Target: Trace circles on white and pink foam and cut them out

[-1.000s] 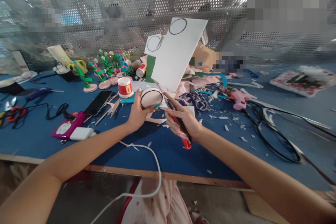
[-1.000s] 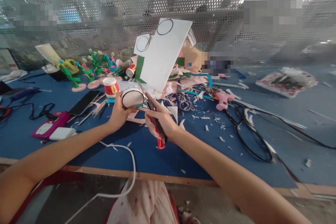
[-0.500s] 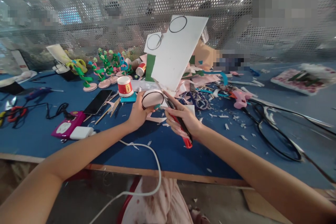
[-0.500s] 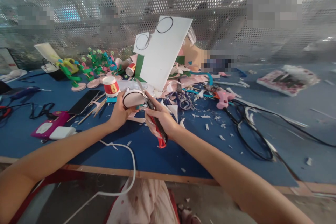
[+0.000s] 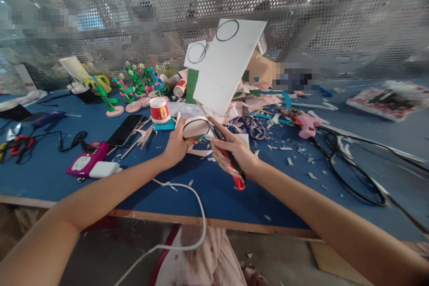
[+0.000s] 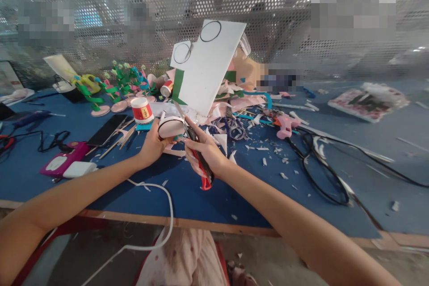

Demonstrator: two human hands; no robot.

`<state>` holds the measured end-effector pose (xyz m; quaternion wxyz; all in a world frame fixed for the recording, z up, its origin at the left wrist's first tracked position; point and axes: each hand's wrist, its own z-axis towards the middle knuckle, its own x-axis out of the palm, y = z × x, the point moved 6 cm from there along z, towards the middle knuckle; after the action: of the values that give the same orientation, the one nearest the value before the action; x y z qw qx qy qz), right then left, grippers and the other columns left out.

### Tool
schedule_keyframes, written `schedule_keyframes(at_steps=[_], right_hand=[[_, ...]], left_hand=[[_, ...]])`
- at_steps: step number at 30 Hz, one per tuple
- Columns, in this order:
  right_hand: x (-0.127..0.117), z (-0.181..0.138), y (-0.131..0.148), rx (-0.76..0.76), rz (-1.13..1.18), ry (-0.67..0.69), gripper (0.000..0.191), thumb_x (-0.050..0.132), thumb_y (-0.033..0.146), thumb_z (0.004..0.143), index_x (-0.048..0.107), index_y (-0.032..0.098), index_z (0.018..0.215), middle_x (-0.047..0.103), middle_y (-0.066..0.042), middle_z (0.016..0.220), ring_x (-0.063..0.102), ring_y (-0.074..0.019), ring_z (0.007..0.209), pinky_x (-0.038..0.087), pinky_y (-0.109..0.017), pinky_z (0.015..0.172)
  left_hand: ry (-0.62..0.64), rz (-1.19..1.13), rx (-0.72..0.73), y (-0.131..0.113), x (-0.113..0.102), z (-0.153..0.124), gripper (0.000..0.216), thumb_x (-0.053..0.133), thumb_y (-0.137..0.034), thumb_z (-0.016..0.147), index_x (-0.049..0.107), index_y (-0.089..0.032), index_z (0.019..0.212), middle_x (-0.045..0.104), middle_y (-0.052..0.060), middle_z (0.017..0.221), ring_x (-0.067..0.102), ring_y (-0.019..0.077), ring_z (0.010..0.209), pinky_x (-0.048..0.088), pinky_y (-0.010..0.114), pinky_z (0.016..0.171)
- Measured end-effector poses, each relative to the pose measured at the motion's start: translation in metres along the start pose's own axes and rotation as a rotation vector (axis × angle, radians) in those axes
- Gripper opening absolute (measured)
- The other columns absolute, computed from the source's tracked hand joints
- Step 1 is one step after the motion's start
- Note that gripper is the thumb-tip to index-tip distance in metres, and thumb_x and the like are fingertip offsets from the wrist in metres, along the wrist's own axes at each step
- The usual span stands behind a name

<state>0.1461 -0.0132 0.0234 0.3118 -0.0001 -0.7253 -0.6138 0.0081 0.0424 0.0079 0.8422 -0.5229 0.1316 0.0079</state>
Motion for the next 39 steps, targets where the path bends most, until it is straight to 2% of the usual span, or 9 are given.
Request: schedule_keyframes(at_steps=[7,11,16,22,26,30,32,35,39], right_hand=[[-0.001,0.000,-0.001,-0.002,-0.007,0.002,0.091,0.058,0.018,0.084,0.008,0.028,0.160,0.048,0.011,0.051,0.035,-0.0077,0.027,0.031,-0.016,0.024],[0.000,0.000,0.000,-0.004,-0.013,0.008,0.091,0.057,0.019,0.085,0.007,0.028,0.160,0.048,0.011,0.051,0.034,-0.0073,0.028,0.032,-0.016,0.025],[0.003,0.001,-0.002,-0.012,-0.005,0.028,0.093,0.059,0.020,0.084,0.006,0.027,0.160,0.047,0.011,0.050,0.035,-0.0070,0.030,0.032,-0.015,0.026],[0.001,0.000,-0.003,0.002,-0.013,0.007,0.092,0.057,0.018,0.085,0.004,0.024,0.160,0.047,0.011,0.049,0.034,-0.0075,0.030,0.032,-0.015,0.026],[0.002,0.000,-0.002,0.005,0.000,0.016,0.092,0.056,0.017,0.085,0.003,0.024,0.160,0.046,0.011,0.048,0.033,-0.0077,0.030,0.033,-0.015,0.025],[0.004,-0.001,0.001,-0.013,0.003,0.037,0.093,0.058,0.018,0.085,0.003,0.027,0.160,0.048,0.011,0.051,0.033,-0.0069,0.030,0.032,-0.015,0.025],[0.005,-0.001,0.002,-0.028,-0.005,0.045,0.094,0.059,0.019,0.085,0.003,0.027,0.160,0.047,0.011,0.050,0.035,-0.0071,0.030,0.033,-0.015,0.025],[0.003,0.001,0.002,-0.031,-0.002,0.041,0.095,0.059,0.020,0.084,0.003,0.028,0.160,0.047,0.011,0.051,0.035,-0.0072,0.030,0.033,-0.015,0.025],[-0.002,0.003,0.000,-0.031,-0.003,0.010,0.093,0.058,0.019,0.085,0.005,0.028,0.160,0.047,0.011,0.052,0.034,-0.0071,0.030,0.031,-0.016,0.024]], left_hand=[[0.000,0.179,0.072,-0.012,-0.002,-0.004,0.036,0.065,-0.031,0.081,0.051,-0.017,0.111,0.068,0.007,0.096,0.068,0.0196,0.082,0.059,0.033,0.073],[-0.020,0.097,0.020,-0.010,0.000,-0.006,0.038,0.066,-0.028,0.080,0.051,-0.018,0.113,0.068,0.005,0.099,0.067,0.0164,0.077,0.059,0.028,0.065],[-0.118,-0.059,-0.107,0.001,-0.002,-0.005,0.048,0.068,-0.018,0.072,0.048,-0.019,0.117,0.069,0.003,0.095,0.068,0.0174,0.074,0.060,0.029,0.062],[-0.102,0.097,-0.056,-0.005,-0.009,-0.001,0.039,0.066,-0.013,0.071,0.053,-0.019,0.108,0.070,0.003,0.094,0.068,0.0186,0.080,0.059,0.030,0.070],[-0.042,0.186,-0.002,-0.008,-0.007,-0.002,0.037,0.065,-0.017,0.076,0.054,-0.018,0.111,0.070,0.004,0.097,0.067,0.0194,0.083,0.057,0.032,0.075],[0.074,0.189,0.027,-0.012,0.003,-0.005,0.042,0.062,-0.025,0.082,0.051,-0.018,0.121,0.069,0.005,0.097,0.067,0.0179,0.077,0.057,0.029,0.070],[0.095,0.182,0.031,-0.011,0.005,-0.006,0.045,0.064,-0.027,0.082,0.049,-0.019,0.123,0.069,0.005,0.099,0.067,0.0171,0.076,0.057,0.028,0.068],[-0.014,0.125,0.009,-0.005,0.000,-0.006,0.054,0.073,-0.035,0.076,0.046,-0.018,0.119,0.066,0.007,0.104,0.067,0.0184,0.080,0.058,0.030,0.070],[-0.163,-0.091,-0.078,0.011,-0.007,-0.003,0.073,0.082,-0.045,0.065,0.039,-0.020,0.119,0.061,0.010,0.111,0.067,0.0221,0.089,0.061,0.035,0.069]])
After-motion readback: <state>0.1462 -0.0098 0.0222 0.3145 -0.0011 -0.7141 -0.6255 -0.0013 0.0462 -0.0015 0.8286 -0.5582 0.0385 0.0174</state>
